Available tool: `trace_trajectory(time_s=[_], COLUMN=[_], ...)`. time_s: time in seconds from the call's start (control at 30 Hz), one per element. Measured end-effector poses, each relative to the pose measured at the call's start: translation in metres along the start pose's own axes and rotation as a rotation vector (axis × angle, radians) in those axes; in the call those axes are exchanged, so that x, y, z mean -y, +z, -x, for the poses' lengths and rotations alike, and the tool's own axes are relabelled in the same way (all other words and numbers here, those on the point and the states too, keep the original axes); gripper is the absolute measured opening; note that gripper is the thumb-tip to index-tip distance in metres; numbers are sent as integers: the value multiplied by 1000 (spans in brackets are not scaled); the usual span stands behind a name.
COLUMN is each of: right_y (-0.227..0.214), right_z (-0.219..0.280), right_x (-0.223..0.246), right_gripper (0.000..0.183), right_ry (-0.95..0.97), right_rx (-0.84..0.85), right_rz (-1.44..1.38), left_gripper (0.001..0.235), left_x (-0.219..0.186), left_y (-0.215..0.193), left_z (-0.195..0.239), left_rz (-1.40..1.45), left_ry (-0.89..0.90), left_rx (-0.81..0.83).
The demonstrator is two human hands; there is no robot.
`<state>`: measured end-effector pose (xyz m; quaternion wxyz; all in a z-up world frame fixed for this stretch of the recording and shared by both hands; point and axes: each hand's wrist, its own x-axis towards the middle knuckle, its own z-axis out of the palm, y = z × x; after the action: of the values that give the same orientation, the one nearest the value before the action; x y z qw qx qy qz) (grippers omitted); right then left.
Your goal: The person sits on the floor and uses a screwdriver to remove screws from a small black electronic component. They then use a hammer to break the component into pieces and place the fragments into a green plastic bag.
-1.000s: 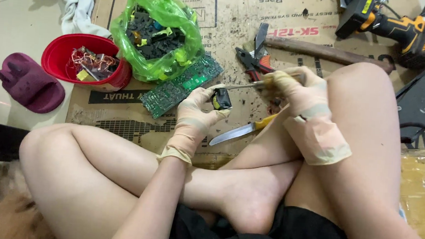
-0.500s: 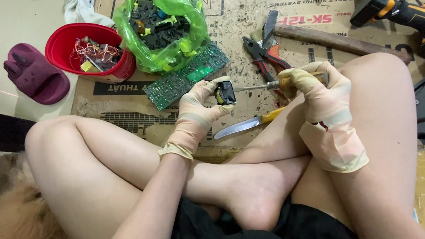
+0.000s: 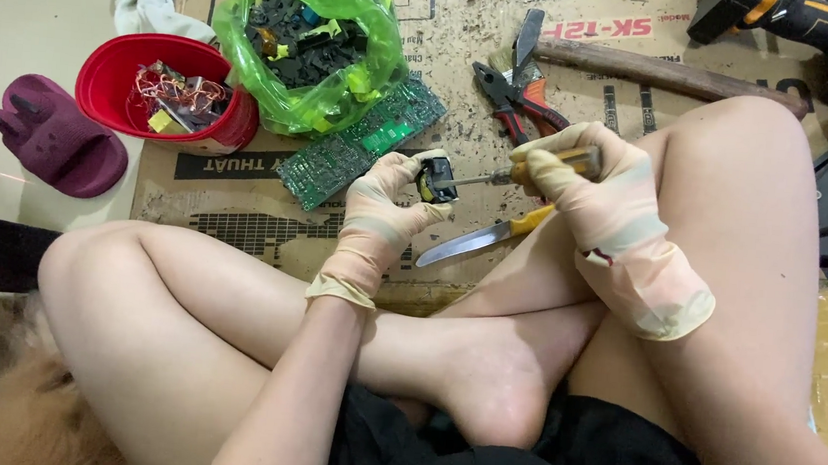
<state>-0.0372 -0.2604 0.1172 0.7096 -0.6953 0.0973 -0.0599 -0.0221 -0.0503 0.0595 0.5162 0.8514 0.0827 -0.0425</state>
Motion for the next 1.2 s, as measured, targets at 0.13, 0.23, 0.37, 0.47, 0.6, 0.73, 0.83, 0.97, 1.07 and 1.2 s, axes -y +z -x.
trace_trajectory(time_s=[0.13, 0.23, 0.37, 0.47, 0.6, 0.73, 0.83, 0.97, 1.07, 1.2], right_y=[-2, -8, -9, -9, -15, -16, -14, -16, -18, -15], right_z=[-6, -12, -15, -18, -28, -33, -33, -35, -33, -31], right_x=[-7, -9, -9, -16, -22, -30, -28, -27, -24, -30], right_gripper=[13, 14, 14, 16, 20, 22, 25, 24, 24, 24], right_ry=[49, 95, 106, 67, 95, 65, 99, 131, 136, 30], right_rx=[43, 34, -8, -94, -184, -218, -241, -230, -191, -187], right_rz=[98, 129, 68, -7, -273, -247, -291, -295, -173, -132], left_gripper=[68, 67, 72, 66, 55, 38, 41, 39, 36, 39], left_x=[20, 21, 20, 21, 5, 5, -5, -14, 13, 19], left_y=[2, 4, 7, 10, -9, -18, -25, -26, -19, -21], left_z=[-10, -12, -10, -11, 4, 2, 3, 5, -7, -10], left_rz=[-135, -174, -171, -15, 348, 766, 1018, 1188, 1171, 1134], left_ry=[-41, -65, -82, -86, -104, -43, -117, -165, -134, -168], left_rx=[31, 37, 71, 72, 122, 187, 219, 204, 240, 232])
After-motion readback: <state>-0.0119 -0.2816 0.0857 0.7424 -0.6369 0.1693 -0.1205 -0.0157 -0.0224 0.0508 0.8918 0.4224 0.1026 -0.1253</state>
